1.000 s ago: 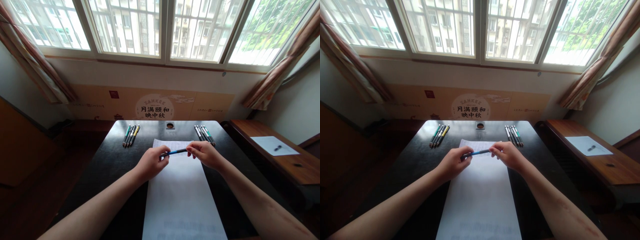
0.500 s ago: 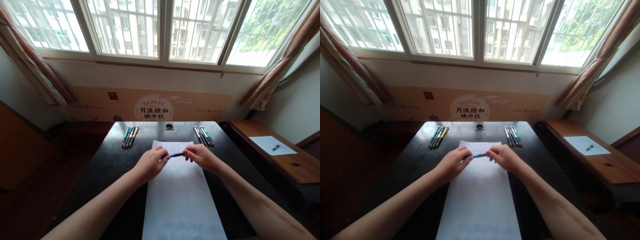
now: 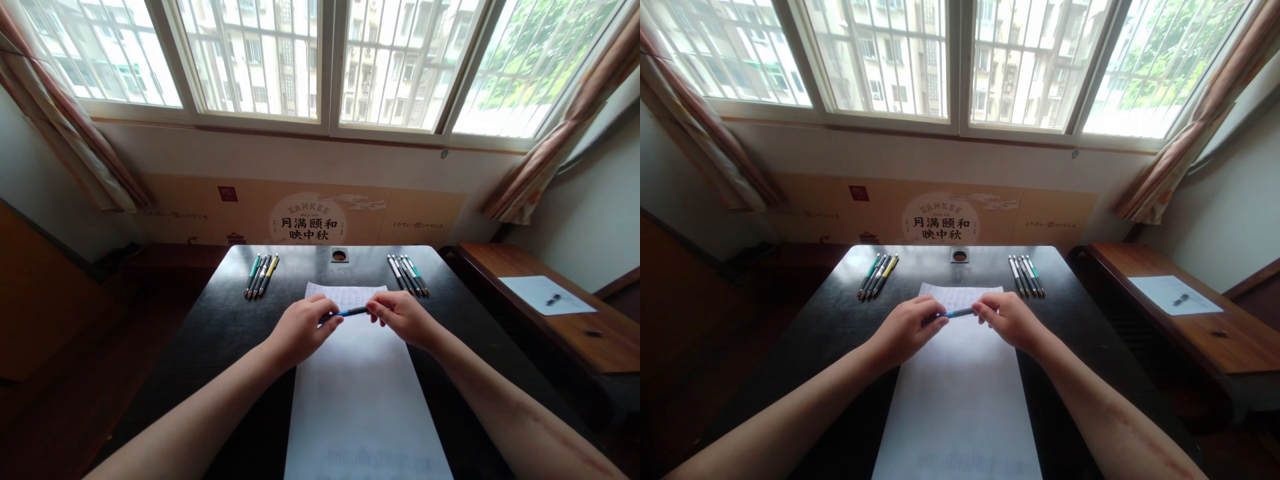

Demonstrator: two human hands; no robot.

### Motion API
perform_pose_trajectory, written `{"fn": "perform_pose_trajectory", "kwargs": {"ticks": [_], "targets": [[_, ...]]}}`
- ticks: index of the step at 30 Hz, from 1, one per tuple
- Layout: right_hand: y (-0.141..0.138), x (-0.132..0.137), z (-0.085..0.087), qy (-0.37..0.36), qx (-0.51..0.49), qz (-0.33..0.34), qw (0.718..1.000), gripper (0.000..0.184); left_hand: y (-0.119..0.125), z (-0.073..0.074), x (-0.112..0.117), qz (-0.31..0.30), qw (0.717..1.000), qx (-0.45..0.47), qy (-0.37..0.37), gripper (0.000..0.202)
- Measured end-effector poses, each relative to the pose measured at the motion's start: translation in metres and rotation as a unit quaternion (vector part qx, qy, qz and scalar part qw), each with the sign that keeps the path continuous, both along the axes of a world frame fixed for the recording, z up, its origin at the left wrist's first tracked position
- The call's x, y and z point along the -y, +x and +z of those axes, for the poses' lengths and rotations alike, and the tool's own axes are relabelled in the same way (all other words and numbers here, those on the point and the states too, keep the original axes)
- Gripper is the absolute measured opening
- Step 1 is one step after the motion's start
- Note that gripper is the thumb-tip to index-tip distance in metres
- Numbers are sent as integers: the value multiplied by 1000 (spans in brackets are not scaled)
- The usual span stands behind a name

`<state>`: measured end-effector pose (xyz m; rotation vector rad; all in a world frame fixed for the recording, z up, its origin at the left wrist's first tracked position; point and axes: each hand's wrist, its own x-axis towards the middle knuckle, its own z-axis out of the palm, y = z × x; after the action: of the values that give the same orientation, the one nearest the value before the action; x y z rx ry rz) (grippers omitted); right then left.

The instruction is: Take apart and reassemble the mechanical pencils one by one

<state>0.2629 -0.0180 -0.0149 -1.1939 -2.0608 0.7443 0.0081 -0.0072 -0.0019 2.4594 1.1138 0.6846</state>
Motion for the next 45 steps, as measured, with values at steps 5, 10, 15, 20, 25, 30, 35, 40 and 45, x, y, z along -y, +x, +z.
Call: {"fn": "perform_pose_trajectory", "kwargs": {"ticks": [5, 10, 15, 20, 25, 30, 35, 40, 45], "targets": [[-1, 1, 0, 12, 9, 2, 1000, 45, 0, 0, 2, 16, 1000, 2, -19, 10], [0, 1, 0, 40, 13, -13, 999, 44, 0, 3, 1, 6, 998, -37, -40, 29], [-1, 1, -2, 22, 8, -3, 1000, 45, 0, -1, -1, 10, 1000, -5, -1, 9], [-1, 1, 0, 36, 14, -7, 999, 45, 0, 2, 2, 25, 999, -28, -24, 14], [0, 1, 1, 55, 26, -19, 998, 46, 0, 5, 1, 22, 998, -57, -34, 37], [0, 0, 0, 55, 37, -16, 998, 45, 0, 1, -1, 22, 999, -25, -4, 25], [1, 1, 3, 78, 45, -22, 996, 44, 1, 3, 2, 34, 999, -29, -24, 21], [1, 3, 7, 99, 30, -46, 994, 45, 1, 8, 2, 45, 995, 4, -92, 49], [1, 1, 4, 84, 8, -54, 995, 47, 2, 7, 0, 44, 994, 41, -95, 28]]}}
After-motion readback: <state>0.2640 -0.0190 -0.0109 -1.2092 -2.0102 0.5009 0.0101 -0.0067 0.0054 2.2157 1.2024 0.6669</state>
